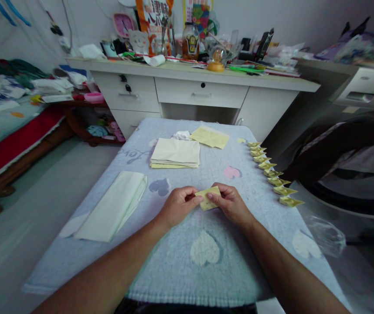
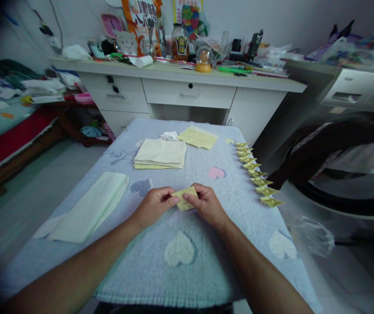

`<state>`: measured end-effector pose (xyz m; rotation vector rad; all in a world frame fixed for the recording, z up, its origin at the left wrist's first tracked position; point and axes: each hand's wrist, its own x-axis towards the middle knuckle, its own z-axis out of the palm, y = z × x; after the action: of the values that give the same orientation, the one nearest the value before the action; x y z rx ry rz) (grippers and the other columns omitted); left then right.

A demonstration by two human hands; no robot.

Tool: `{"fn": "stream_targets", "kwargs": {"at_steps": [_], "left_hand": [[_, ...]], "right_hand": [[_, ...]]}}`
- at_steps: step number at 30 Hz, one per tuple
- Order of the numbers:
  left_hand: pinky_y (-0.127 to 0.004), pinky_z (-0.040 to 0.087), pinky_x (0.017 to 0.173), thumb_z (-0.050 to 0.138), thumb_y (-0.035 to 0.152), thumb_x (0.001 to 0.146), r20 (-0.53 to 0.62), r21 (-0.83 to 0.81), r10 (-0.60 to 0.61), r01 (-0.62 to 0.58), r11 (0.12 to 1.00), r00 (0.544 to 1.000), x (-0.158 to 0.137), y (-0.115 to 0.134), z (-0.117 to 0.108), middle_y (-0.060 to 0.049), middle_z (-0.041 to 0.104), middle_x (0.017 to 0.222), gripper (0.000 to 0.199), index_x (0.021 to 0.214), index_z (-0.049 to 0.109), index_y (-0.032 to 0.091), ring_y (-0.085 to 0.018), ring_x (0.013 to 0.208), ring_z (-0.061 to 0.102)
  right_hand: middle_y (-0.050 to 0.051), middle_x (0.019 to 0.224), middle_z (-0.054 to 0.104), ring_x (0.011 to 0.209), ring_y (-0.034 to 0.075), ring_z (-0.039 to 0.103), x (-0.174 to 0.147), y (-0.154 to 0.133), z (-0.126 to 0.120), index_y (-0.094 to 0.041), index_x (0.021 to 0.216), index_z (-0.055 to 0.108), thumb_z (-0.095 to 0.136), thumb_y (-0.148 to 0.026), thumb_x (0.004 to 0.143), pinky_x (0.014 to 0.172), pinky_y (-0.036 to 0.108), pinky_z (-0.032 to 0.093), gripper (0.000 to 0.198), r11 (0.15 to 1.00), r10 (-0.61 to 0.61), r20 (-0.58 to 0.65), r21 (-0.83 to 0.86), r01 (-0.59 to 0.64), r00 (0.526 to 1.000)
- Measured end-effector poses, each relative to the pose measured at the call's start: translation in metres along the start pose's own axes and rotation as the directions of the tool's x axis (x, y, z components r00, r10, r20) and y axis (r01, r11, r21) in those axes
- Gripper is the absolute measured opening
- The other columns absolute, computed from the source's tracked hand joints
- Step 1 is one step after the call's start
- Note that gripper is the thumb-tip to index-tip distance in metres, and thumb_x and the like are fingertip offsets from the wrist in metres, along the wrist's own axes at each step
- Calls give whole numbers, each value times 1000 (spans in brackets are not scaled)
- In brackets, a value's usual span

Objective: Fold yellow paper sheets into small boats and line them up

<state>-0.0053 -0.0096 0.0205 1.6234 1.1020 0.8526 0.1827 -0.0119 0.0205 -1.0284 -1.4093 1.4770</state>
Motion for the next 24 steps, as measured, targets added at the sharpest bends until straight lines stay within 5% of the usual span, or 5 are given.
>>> {"fn": "stream_targets", "kwargs": {"at_steps": [8,12,17,24], "left_hand": [[-21,33,55,60,36,81,-2,-13,22,-22,1000,1000,1,1,-2,4,50,60,25,68,61,14,-10,58,44],[-22,42,66,65,32,78,-50,25,115,-114,993,992,2,4,0,-1,61,78,19,88,66,15,-13,73,55],[-23,42,66,65,30,81,-100,67,187,-181,981,977,2,3,2,-1,60,76,14,84,68,16,-13,71,55],[-23,44,65,64,32,81,-163,-59,89,-99,993,983,3,-1,0,-1,63,73,18,79,68,15,-13,69,57]], "right_hand": [[-4,60,45,54,9,40,0,-1,1,-17,71,58,63,-50,81,52,22,32,34,1000,-7,-24,-10,7,1000],[-2,64,46,59,10,42,0,-1,5,-17,68,58,59,-47,85,54,22,32,34,957,-136,-15,-261,127,991],[-1,63,48,60,11,45,1,0,11,-17,63,56,56,-39,89,57,23,32,33,836,-253,66,-487,252,965],[-1,63,48,60,11,45,1,-2,7,-18,64,57,53,-44,91,57,24,34,37,858,-211,82,-462,225,974]]}}
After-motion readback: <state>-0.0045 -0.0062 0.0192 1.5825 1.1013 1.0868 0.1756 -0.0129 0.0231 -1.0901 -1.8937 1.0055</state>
